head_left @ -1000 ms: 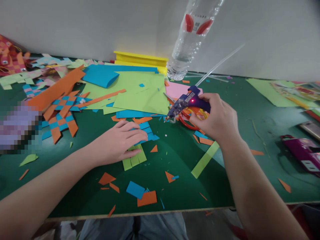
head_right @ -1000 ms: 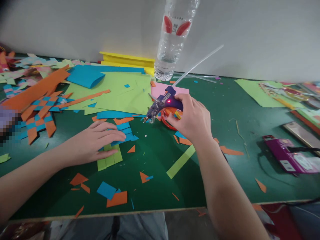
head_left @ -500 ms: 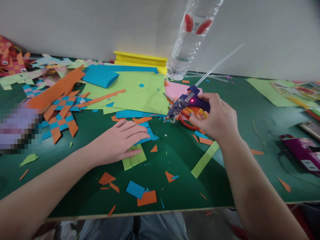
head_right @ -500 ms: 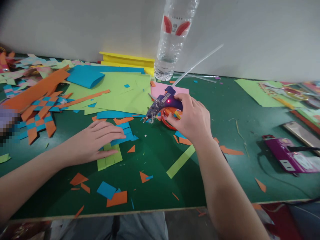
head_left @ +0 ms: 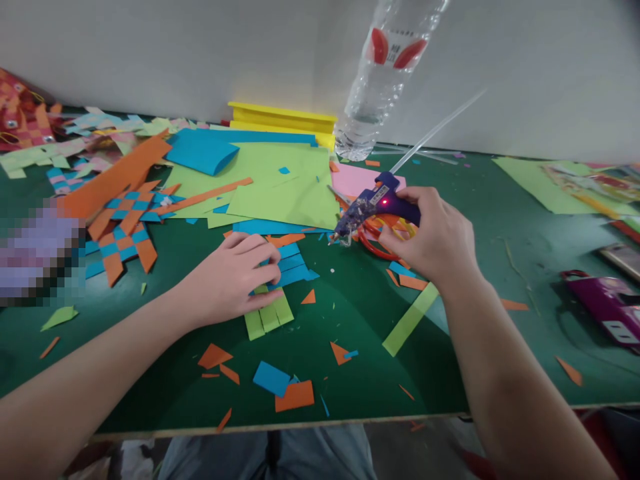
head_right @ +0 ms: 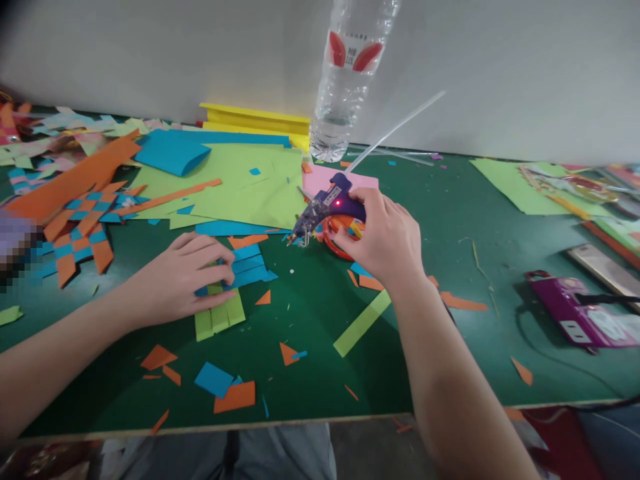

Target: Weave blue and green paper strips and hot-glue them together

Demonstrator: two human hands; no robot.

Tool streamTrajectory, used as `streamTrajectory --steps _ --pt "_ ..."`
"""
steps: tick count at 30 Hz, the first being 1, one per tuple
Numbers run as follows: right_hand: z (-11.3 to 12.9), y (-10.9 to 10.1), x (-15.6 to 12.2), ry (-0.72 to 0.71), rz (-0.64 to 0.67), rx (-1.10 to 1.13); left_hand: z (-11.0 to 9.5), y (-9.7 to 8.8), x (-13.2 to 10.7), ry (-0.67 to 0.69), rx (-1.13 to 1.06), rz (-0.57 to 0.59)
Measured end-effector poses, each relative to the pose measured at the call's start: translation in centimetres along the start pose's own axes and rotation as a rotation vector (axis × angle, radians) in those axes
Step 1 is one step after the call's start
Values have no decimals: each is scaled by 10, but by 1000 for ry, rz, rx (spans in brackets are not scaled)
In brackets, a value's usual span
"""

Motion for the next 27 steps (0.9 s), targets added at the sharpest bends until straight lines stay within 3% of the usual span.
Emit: streamTrajectory --steps 27 --pt "2 -3 0 2 0 3 7 17 -8 -115 -197 151"
Point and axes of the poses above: each hand's wrist, its own x-axis towards the middle knuckle, its own y-axis out of the palm, z = x × y, the point moved 8 cm from there along x, towards the middle knuckle, and after that the axes turned 7 degrees about -y, right-handed, at the moved point
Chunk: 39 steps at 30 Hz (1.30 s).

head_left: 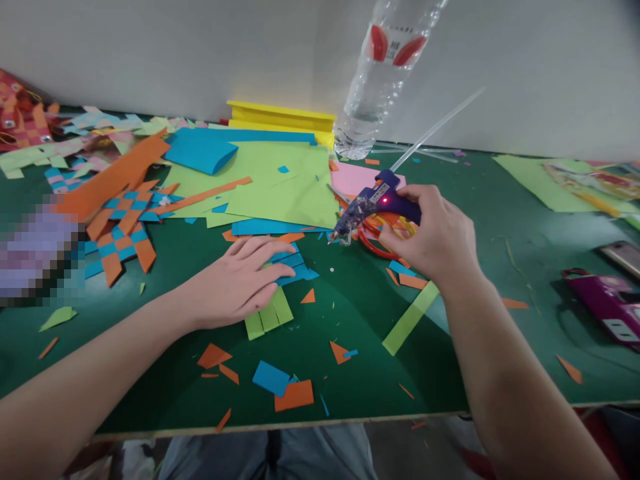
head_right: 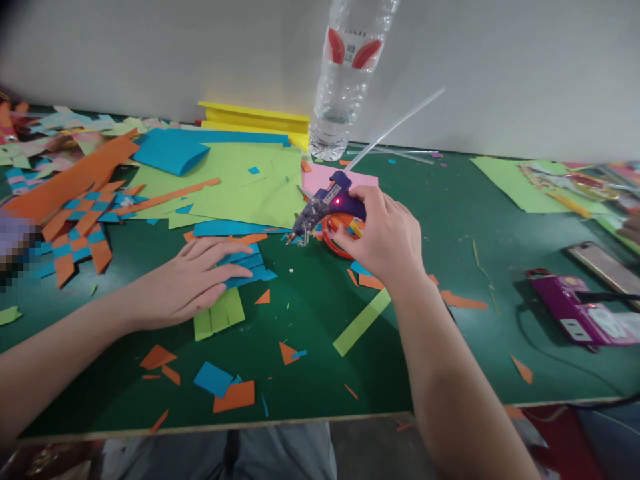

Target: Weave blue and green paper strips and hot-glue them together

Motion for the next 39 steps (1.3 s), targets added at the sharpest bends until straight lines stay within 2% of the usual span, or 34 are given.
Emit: streamTrajectory --steps 4,11,30,39 --pt "-1 0 -1 0 1 -12 -3 -4 1 16 16 -17" --pt "-1 1 -1 3 14 -4 -3 -13 1 48 123 -123" --pt "0 1 0 19 29 -23 -2 -6 1 42 89 -24" --pt "-2 2 -1 17 33 -30 -6 -17 1 81 118 -116"
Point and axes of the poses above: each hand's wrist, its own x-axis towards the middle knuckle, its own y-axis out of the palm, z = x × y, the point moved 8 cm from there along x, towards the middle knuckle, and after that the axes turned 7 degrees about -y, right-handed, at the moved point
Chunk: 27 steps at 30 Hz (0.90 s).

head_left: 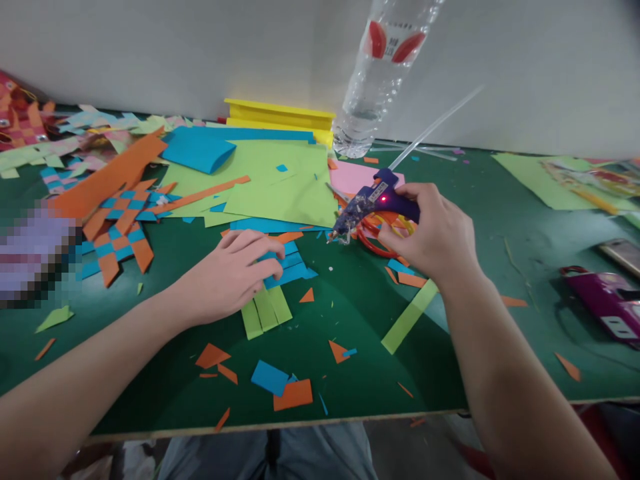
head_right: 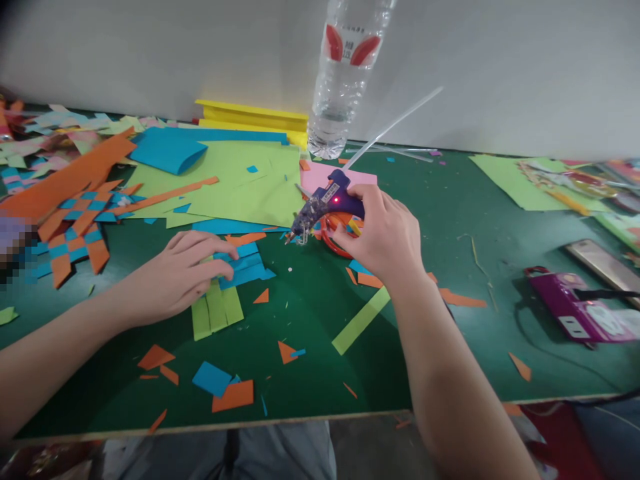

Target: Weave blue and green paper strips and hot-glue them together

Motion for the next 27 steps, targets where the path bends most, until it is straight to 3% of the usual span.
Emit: streamTrajectory --steps 10,19,27 --pt "1 0 0 7 9 -23 -1 6 1 6 4 92" --pt "0 0 0 -23 -26 -18 -5 6 2 33 3 52" --pt "0 -1 0 -29 -27 -8 -2 -2 3 1 31 -50"
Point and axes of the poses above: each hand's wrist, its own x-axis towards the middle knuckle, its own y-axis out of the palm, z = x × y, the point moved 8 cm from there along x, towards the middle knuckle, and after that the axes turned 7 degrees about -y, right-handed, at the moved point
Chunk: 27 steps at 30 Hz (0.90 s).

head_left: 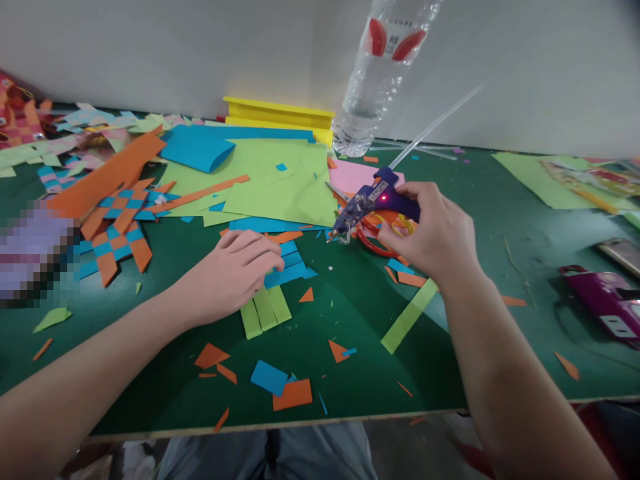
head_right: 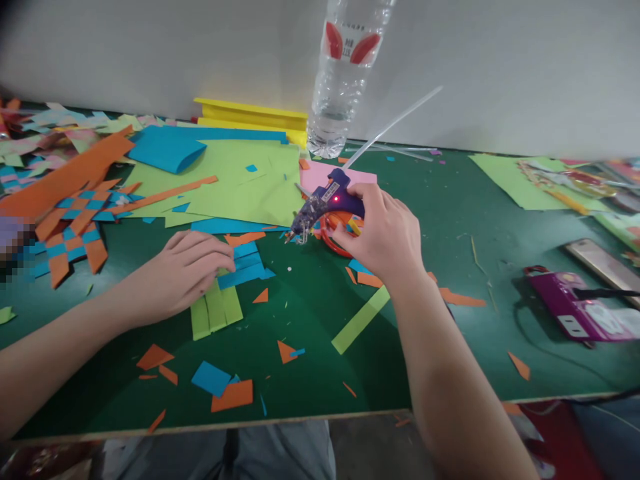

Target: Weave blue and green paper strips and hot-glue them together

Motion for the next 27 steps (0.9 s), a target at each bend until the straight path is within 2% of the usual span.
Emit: streamTrajectory --steps 6,22,27 --pt "0 0 0 1 10 -10 -1 3 0 24 14 26" --pt "2 2 1 34 54 4 2 16 -4 -24 37 92" --pt "0 3 0 26 34 -7 3 13 -4 -33 37 64"
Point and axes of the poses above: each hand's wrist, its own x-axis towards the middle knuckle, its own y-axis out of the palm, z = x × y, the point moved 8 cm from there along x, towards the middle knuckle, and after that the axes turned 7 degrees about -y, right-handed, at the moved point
